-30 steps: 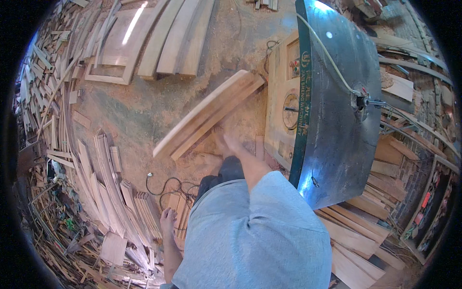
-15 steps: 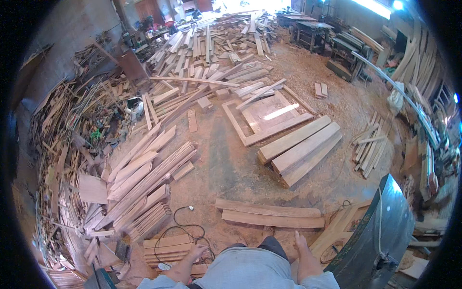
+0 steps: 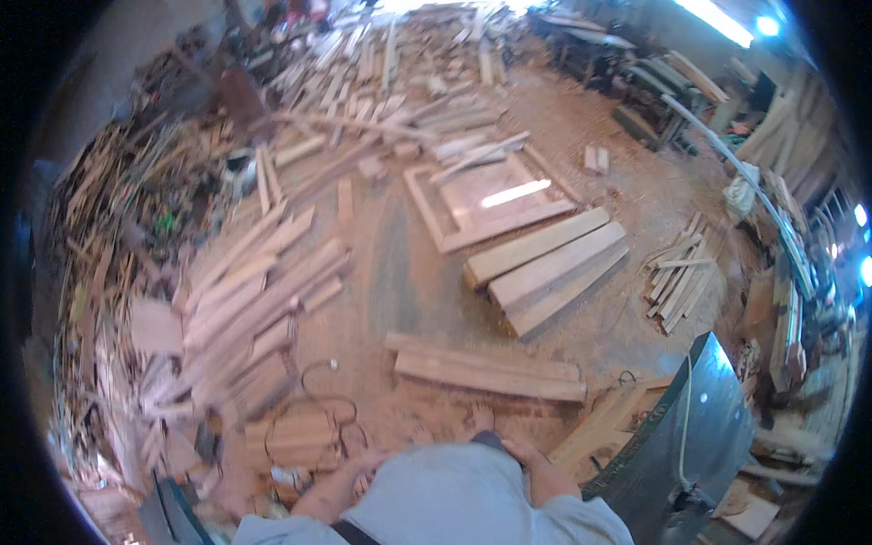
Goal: The person selects a small wooden piece from a pile, then uses an angle grinder with a sanding disc to smooth its edges and surfaces. The person handles the wood with both hands, rotating it to sand different sides, and places the finished piece aside.
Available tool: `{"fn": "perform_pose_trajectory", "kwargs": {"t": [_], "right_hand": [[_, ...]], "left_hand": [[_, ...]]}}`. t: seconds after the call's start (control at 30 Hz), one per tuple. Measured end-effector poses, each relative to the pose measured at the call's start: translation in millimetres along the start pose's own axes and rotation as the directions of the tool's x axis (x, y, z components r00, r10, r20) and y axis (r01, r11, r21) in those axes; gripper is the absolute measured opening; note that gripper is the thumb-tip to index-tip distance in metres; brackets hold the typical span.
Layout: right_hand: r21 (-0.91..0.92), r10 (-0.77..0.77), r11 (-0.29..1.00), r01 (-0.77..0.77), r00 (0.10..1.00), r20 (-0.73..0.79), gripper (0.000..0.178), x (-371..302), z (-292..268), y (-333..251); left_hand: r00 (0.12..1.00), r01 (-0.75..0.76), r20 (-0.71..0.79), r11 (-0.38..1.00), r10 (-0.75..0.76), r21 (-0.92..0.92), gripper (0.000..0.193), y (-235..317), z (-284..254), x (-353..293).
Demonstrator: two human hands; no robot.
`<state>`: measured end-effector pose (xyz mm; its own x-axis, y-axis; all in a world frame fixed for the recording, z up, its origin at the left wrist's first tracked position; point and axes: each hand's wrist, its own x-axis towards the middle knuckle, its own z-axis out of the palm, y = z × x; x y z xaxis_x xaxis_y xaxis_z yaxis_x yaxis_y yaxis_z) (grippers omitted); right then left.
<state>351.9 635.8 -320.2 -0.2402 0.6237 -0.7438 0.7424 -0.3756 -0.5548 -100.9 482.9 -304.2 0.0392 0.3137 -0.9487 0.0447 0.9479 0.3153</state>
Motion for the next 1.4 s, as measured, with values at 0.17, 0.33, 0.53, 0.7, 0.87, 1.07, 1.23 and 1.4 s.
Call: {"fn": "perform_pose_trajectory", "kwargs": {"t": [0.17, 0.33, 0.53, 0.7, 0.87, 1.07, 1.23, 1.4], "right_hand": [[-0.242, -0.498, 0.843, 0.48, 0.867, -0.014, 0.064, 42, -35, 38], [0.29, -0.185, 0.938, 0.192, 0.981, -0.054, 0.06, 18, -137, -192], [0.96, -0.958, 0.195, 0.202, 0.248, 0.142, 0.025, -140, -239, -368], [0.968, -0.729, 0.094, 0.231, -0.647, 0.225, 0.03, -242, -245, -476], [0.991, -0.706, 0.044, 0.124, -0.698, 0.119, 0.019, -251, -223, -493], [0.691, -0.858, 0.306, 0.655, -0.125, 0.498, 0.029, -182, -229, -455], [-0.317, -0.715, 0.248, 0.916, 0.394, 0.578, 0.031, -47, -238, -308], [-0.211, -0.622, 0.151, 0.966, 0.259, 0.739, 0.033, -104, -293, -190]], "left_hand": [[0.953, -0.29, 0.104, 0.956, 0.285, 0.042, 0.057, 6, 42, 36], [0.972, -0.191, -0.168, 0.967, 0.163, -0.167, 0.052, -20, 76, 26], [0.941, -0.074, -0.323, 0.992, 0.103, 0.099, 0.051, 4, 107, 1], [0.87, -0.287, -0.432, 0.957, 0.239, -0.049, 0.053, 35, 154, 1], [0.765, -0.325, -0.556, 0.94, 0.326, 0.104, 0.055, 56, 175, -8], [0.788, -0.154, -0.587, 0.982, 0.186, 0.105, 0.054, 72, 186, -106], [0.738, -0.121, -0.629, 0.965, 0.243, 0.232, 0.056, 73, 218, -193], [0.527, -0.45, -0.448, 0.684, 0.722, 0.574, 0.055, 60, 248, -249]]}}
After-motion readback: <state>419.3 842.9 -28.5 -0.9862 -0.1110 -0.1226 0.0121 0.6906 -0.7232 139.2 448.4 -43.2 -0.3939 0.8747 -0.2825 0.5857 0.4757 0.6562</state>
